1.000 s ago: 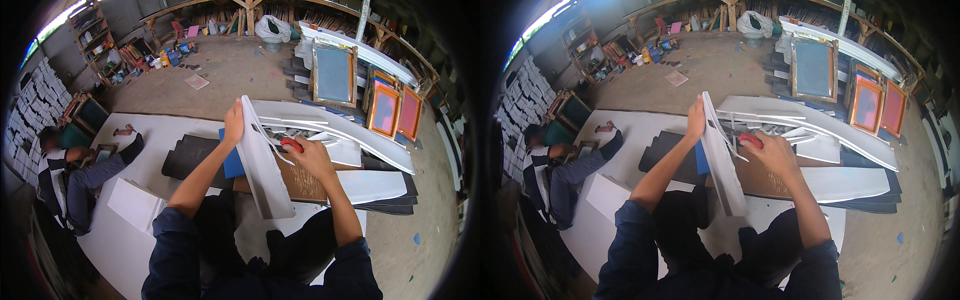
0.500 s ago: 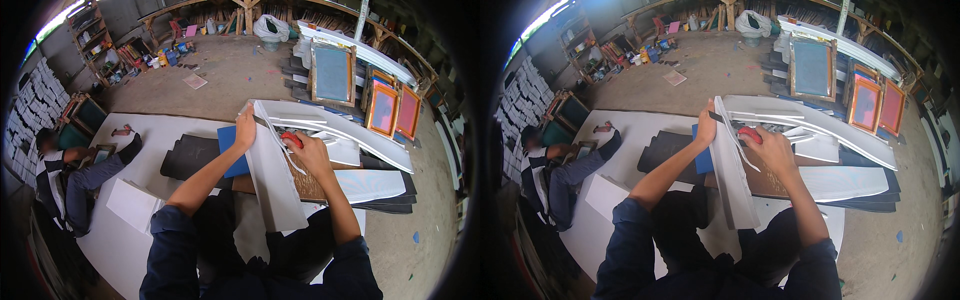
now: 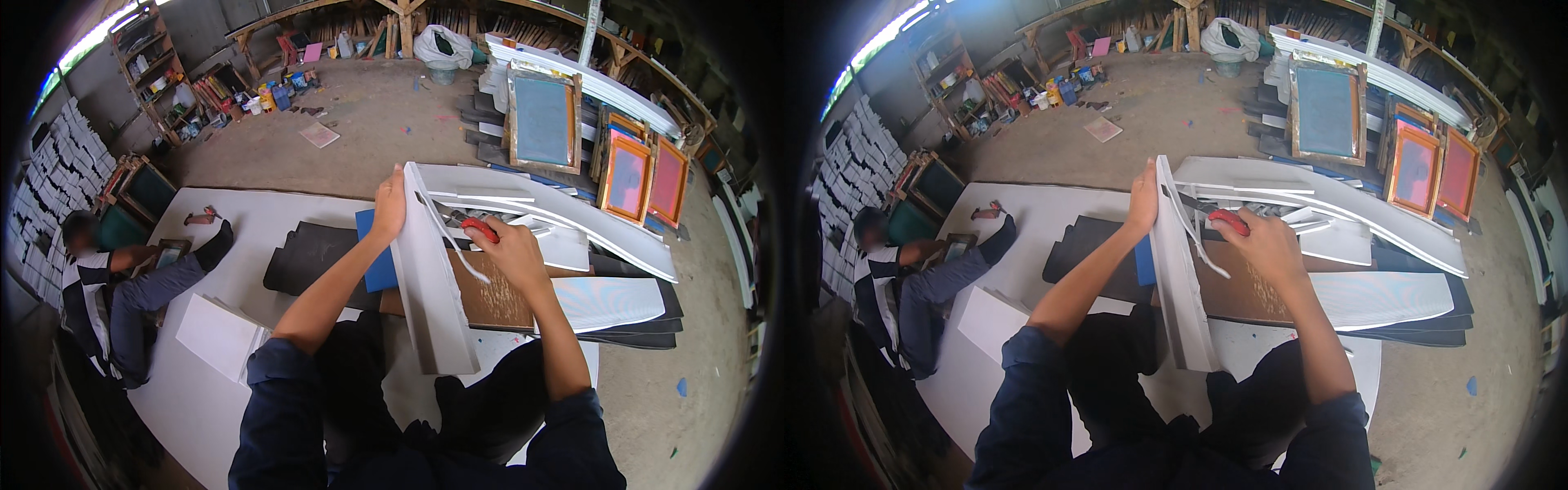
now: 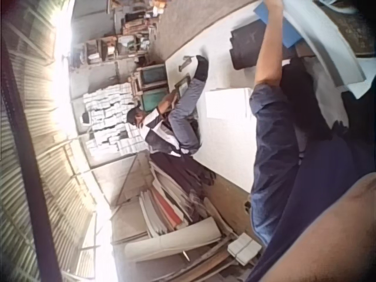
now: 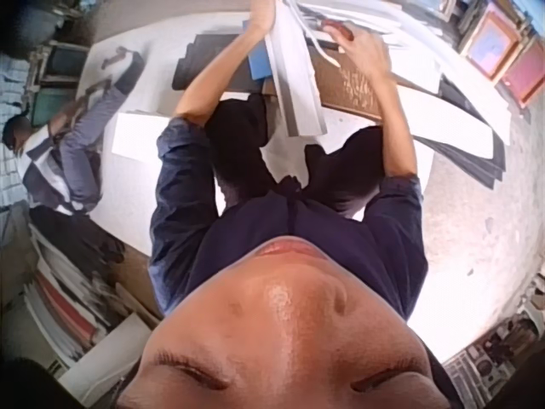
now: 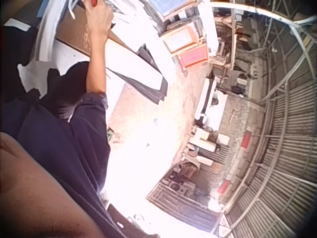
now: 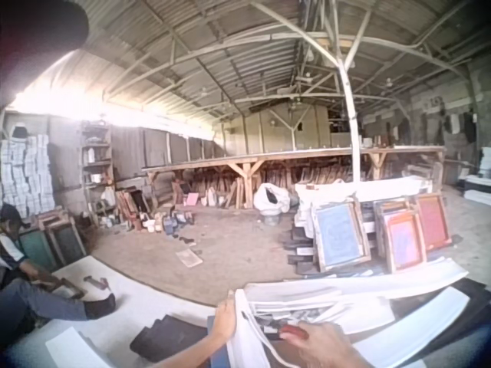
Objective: The person sits on the floor in a workshop and uses a utility knife to cut white foam sheets. They use a blue rectangular board as a guide to ensure straight cuts, repeatedly scoring and snapping the foam. The person handles multiple foam pieces, aligning them with the guide and cutting them into smaller sections.
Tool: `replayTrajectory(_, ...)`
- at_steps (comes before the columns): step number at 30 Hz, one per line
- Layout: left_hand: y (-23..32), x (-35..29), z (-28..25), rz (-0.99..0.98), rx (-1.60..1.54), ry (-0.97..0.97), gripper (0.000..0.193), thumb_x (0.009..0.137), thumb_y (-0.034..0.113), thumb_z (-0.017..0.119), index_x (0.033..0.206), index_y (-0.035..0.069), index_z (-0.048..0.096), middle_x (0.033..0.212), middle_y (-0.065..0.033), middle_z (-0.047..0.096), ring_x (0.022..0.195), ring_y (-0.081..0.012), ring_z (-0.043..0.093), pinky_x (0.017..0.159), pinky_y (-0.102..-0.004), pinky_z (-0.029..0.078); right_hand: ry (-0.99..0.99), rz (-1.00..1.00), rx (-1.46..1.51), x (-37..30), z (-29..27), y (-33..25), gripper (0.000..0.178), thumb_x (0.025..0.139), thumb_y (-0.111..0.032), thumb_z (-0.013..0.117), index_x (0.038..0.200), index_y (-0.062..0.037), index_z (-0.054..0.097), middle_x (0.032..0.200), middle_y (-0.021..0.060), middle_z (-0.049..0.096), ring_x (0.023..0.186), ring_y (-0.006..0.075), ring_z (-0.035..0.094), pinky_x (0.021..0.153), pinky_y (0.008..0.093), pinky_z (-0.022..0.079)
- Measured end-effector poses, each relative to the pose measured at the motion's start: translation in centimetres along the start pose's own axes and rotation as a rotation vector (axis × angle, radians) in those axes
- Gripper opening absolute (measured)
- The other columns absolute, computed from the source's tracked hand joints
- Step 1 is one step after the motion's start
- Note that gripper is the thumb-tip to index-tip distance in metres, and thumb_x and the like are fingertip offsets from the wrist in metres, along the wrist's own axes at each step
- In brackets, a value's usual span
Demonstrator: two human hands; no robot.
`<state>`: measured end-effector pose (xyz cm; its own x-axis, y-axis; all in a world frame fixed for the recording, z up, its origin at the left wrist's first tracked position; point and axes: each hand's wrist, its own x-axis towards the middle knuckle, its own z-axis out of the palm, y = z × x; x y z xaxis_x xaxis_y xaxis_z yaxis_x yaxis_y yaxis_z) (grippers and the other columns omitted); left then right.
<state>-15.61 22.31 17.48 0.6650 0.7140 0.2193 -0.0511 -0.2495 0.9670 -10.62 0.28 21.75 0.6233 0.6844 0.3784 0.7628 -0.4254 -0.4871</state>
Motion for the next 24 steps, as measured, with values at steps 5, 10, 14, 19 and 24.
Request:
replayTrajectory(5,-0.2,0.1,-0.3,0.023,0.064,-0.022,0.056,0.093,0.042,0.031,0.08,-0.007,0.054,0.07,-0.0149,0.055,0.07,-0.0195,0.048,0.073,-0.0339,0.04,-0.05,-0.033,-0.09,0.0,0.0,0.4,0.046,0.078,-0.05,0.056,0.087,-0.0046,0.06,0.057,0.017,0.058,0.059,0.0353,0.06,0.055,0.0422,0.048)
replayTrajectory(10,0.0,-0.5,0.4,0.122,0.08,-0.008,0.055,0.094,0.041,0.031,0.079,-0.007,0.053,0.068,-0.0162,0.053,0.068,-0.0198,0.048,0.072,-0.0348,0.04,-0.008,-0.061,-0.097,0.0,0.0,0.5,0.044,0.078,-0.047,0.057,0.085,-0.0036,0.06,0.057,0.0168,0.057,0.057,0.0344,0.059,0.053,0.0408,0.047)
replayTrajectory(14,-0.1,-0.9,1.0,0.04,0.02,-0.08,0.057,0.094,0.042,0.029,0.079,-0.007,0.053,0.07,-0.0168,0.055,0.068,-0.0215,0.047,0.071,-0.0357,0.04,0.073,-0.077,-0.058,0.0,0.2,0.2,0.042,0.078,-0.045,0.058,0.078,-0.0027,0.059,0.056,0.0174,0.055,0.055,0.036,0.055,0.054,0.0411,0.043)
replayTrajectory(19,-0.3,-2.2,2.4,0.119,0.015,-0.066,0.06,0.094,0.046,0.027,0.078,-0.006,0.054,0.07,-0.0145,0.054,0.067,-0.0202,0.047,0.068,-0.0345,0.04,0.056,-0.074,-0.05,0.4,0.4,0.0,0.043,0.078,-0.045,0.059,0.077,-0.0023,0.058,0.056,0.0176,0.055,0.055,0.0357,0.055,0.053,0.0408,0.043)
replayTrajectory(24,0.1,-2.8,2.6,0.067,-0.034,-0.115,0.06,0.093,0.047,0.028,0.073,-0.004,0.053,0.065,-0.0106,0.052,0.064,-0.0163,0.045,0.063,-0.0314,0.039,0.038,-0.053,-0.029,0.4,0.5,0.3,0.043,0.079,-0.045,0.058,0.076,-0.002,0.058,0.056,0.0182,0.054,0.055,0.0364,0.055,0.053,0.0408,0.043)
